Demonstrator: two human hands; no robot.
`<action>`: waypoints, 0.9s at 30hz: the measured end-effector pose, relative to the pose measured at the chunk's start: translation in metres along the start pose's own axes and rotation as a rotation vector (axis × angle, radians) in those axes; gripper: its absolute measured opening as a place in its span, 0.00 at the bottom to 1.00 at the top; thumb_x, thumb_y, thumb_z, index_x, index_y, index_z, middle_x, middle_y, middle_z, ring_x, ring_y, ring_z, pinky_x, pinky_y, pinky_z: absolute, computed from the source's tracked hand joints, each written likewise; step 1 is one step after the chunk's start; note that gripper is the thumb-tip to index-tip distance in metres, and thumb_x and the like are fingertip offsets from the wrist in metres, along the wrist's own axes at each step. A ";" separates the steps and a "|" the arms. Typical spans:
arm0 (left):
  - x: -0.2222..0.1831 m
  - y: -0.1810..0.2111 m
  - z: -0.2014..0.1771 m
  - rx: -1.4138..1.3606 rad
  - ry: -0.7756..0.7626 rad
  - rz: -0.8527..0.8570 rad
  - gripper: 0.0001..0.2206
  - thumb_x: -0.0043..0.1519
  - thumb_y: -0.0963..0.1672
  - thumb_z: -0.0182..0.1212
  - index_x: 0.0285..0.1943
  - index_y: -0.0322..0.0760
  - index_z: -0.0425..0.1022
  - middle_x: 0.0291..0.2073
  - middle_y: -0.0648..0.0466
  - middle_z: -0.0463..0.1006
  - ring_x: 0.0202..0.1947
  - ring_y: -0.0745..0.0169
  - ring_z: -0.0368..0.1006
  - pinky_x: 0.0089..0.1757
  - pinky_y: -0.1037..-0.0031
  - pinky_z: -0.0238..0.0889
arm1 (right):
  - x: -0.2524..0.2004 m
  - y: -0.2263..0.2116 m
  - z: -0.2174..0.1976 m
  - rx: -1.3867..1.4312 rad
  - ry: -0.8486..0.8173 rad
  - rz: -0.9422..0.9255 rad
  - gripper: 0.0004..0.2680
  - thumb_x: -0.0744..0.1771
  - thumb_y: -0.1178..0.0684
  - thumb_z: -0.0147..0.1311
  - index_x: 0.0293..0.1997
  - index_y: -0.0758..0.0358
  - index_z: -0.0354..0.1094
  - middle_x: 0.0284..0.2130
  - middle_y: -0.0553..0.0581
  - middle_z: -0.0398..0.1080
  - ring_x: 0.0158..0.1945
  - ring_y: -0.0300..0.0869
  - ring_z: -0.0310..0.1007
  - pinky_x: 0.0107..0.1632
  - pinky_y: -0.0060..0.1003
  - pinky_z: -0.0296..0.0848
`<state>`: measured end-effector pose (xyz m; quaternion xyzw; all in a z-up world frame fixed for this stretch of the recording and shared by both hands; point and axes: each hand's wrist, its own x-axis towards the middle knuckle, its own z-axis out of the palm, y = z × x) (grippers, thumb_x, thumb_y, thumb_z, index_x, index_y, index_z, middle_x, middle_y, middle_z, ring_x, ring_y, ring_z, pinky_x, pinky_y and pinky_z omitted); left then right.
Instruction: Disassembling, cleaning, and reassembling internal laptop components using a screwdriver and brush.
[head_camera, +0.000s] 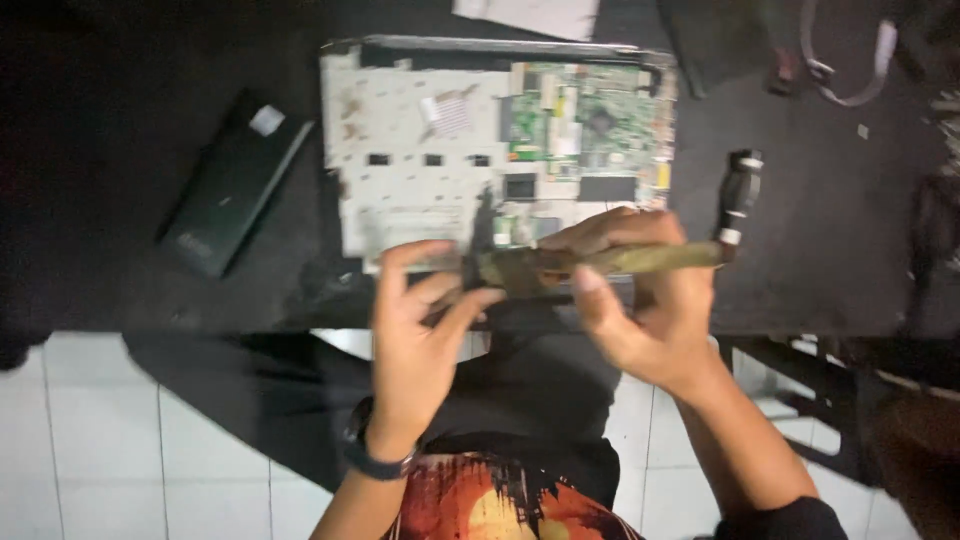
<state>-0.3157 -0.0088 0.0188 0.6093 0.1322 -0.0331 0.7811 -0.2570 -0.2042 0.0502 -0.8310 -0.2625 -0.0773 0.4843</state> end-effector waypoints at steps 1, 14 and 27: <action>-0.003 0.005 -0.001 0.017 0.048 0.001 0.16 0.61 0.39 0.65 0.53 0.32 0.63 0.36 0.43 0.84 0.34 0.61 0.80 0.38 0.77 0.75 | -0.004 0.003 -0.007 0.114 0.138 0.041 0.07 0.70 0.54 0.48 0.46 0.69 0.58 0.38 0.65 0.69 0.41 0.54 0.78 0.45 0.44 0.78; -0.019 0.016 -0.043 -0.131 0.174 0.314 0.13 0.68 0.49 0.62 0.53 0.40 0.68 0.27 0.55 0.71 0.23 0.60 0.67 0.30 0.72 0.67 | -0.059 0.027 -0.060 -0.250 -0.216 0.369 0.12 0.68 0.55 0.58 0.56 0.64 0.66 0.49 0.58 0.76 0.48 0.44 0.80 0.51 0.37 0.77; -0.014 0.012 -0.062 -0.354 0.152 0.238 0.14 0.73 0.47 0.61 0.64 0.44 0.66 0.39 0.56 0.75 0.37 0.56 0.71 0.44 0.66 0.72 | -0.068 0.062 -0.051 -0.567 -0.336 0.174 0.11 0.67 0.58 0.62 0.55 0.55 0.71 0.35 0.51 0.69 0.30 0.48 0.66 0.35 0.40 0.66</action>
